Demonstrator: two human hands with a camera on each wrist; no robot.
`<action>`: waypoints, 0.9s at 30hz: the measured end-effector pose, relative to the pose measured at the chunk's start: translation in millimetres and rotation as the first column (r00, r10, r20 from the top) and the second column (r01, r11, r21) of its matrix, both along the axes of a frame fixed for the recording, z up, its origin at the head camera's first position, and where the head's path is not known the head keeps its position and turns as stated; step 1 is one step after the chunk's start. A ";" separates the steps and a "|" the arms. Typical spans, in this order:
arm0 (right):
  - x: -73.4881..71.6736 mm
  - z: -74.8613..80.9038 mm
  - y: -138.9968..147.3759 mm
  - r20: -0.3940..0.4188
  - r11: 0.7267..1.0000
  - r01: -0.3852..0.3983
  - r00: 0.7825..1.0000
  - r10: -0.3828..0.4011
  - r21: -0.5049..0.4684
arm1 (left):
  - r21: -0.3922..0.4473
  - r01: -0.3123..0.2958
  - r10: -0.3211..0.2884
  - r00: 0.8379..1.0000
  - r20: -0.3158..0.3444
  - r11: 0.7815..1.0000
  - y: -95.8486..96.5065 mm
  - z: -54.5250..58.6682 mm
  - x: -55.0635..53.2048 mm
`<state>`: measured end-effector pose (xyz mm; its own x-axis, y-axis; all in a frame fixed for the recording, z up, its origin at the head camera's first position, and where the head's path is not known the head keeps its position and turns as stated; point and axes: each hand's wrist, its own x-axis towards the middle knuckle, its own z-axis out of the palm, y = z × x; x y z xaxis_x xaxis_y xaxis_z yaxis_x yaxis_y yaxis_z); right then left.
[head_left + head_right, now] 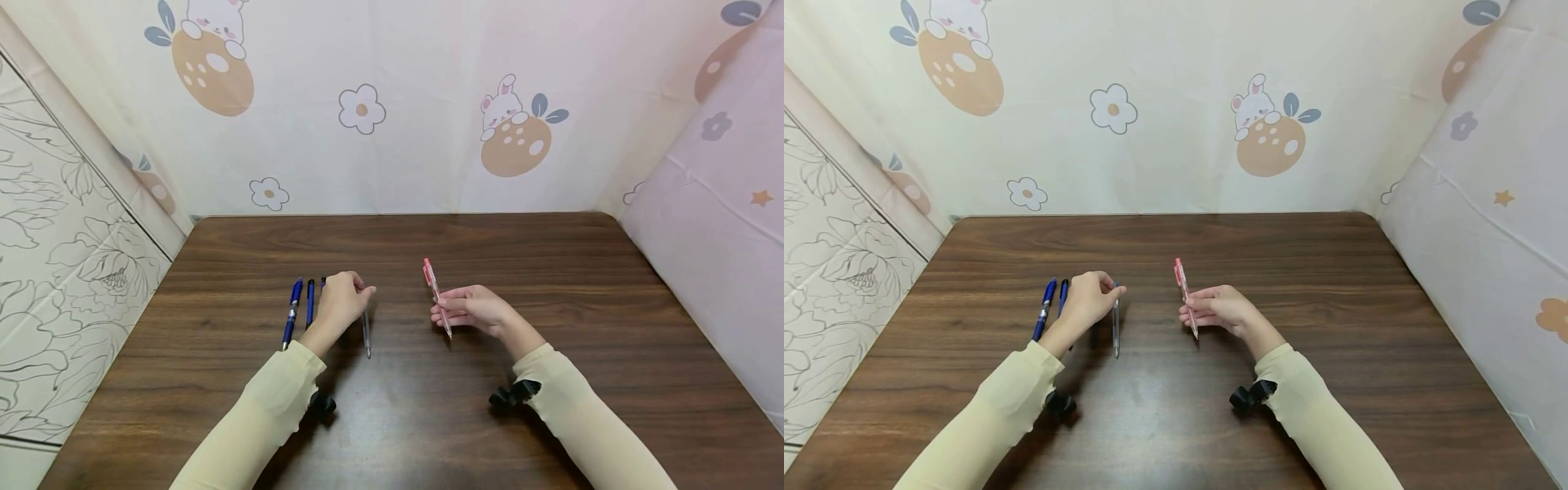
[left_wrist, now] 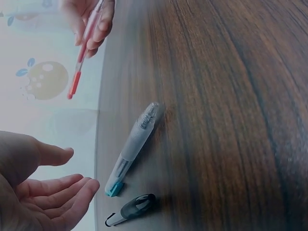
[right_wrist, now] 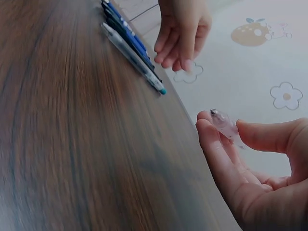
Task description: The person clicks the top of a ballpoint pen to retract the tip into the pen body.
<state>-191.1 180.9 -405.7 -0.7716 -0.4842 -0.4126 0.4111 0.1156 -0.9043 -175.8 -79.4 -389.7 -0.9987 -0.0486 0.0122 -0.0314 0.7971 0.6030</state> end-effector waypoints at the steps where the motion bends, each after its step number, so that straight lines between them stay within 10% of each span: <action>1: 0.5 0.0 -1.7 0.004 1.000 0.000 1.000 0.000 -0.012 | 0.002 0.005 -0.005 1.000 -0.005 1.000 0.3 0.0 0.0; 15: 7.5 2.7 -18.8 0.068 0.981 -0.071 0.994 0.084 -0.179 | 0.060 0.112 -0.108 0.992 -0.057 0.992 3.1 -6.5 -2.1; 27: 12.7 4.5 -27.0 0.121 0.947 -0.089 0.984 0.132 -0.307 | 0.204 0.151 -0.160 0.987 0.031 0.967 2.8 -10.8 -7.8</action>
<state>-178.5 153.9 -401.2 -0.6521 -0.6806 -0.3340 0.5342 -0.0999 -0.8394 -183.6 -76.6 -400.5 -0.9935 0.1104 -0.0285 0.0516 0.6579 0.7514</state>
